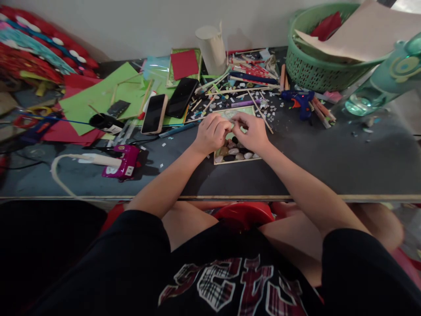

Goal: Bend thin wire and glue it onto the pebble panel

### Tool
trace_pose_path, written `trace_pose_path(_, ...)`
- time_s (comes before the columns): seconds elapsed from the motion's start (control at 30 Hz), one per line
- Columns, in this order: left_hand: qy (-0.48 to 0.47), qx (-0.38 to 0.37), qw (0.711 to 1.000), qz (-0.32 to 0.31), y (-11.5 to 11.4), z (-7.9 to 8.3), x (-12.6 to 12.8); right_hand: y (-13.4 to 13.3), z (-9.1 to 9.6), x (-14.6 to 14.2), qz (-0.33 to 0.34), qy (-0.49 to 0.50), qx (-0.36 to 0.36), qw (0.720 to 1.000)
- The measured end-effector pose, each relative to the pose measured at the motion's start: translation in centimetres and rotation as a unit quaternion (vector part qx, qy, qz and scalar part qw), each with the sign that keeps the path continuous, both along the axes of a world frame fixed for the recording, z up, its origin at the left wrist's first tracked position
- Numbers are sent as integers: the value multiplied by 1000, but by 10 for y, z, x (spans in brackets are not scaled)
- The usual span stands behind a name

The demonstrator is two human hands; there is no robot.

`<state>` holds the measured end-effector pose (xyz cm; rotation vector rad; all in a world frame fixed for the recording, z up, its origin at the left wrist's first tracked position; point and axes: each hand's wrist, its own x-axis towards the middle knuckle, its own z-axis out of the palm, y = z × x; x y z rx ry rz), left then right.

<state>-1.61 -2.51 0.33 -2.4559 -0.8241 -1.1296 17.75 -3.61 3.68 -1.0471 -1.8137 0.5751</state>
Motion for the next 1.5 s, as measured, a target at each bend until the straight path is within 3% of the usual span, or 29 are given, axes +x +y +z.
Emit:
trace_pose_path(0.1,-37,-12,999,-9,0,-1,-1,13,2,23,-104,-28,50,993)
trace_pose_path(0.23,-113,-36,993,22,5,2,-1,25,15,57,-211,-150,135,956)
trace_pose_path(0.43,-169,-171,971,5,8,3,-1,32,19,71,-299,-270,79,912)
trace_pose_path(0.73,-211,-198,957,-16,3,8,1,6,42,46,-345,-386,-83,851)
trace_pose_path(0.83,-226,-214,950,-1,4,8,0,10,28,51,-355,-389,-98,845)
trace_pose_path(0.93,-228,-232,946,7,4,7,0,23,4,65,-376,-326,-28,867)
trace_pose_path(1.0,-226,-243,943,6,4,6,1,29,-7,73,-354,-278,35,892)
trace_pose_path(1.1,-220,-268,938,12,5,3,1,27,-6,71,-291,-203,117,928)
trace_pose_path(1.3,-208,-302,930,13,7,0,1,12,11,35,-100,-172,95,976)
trace_pose_path(1.5,-185,-360,914,-10,8,-5,3,9,3,20,-21,-113,90,989)
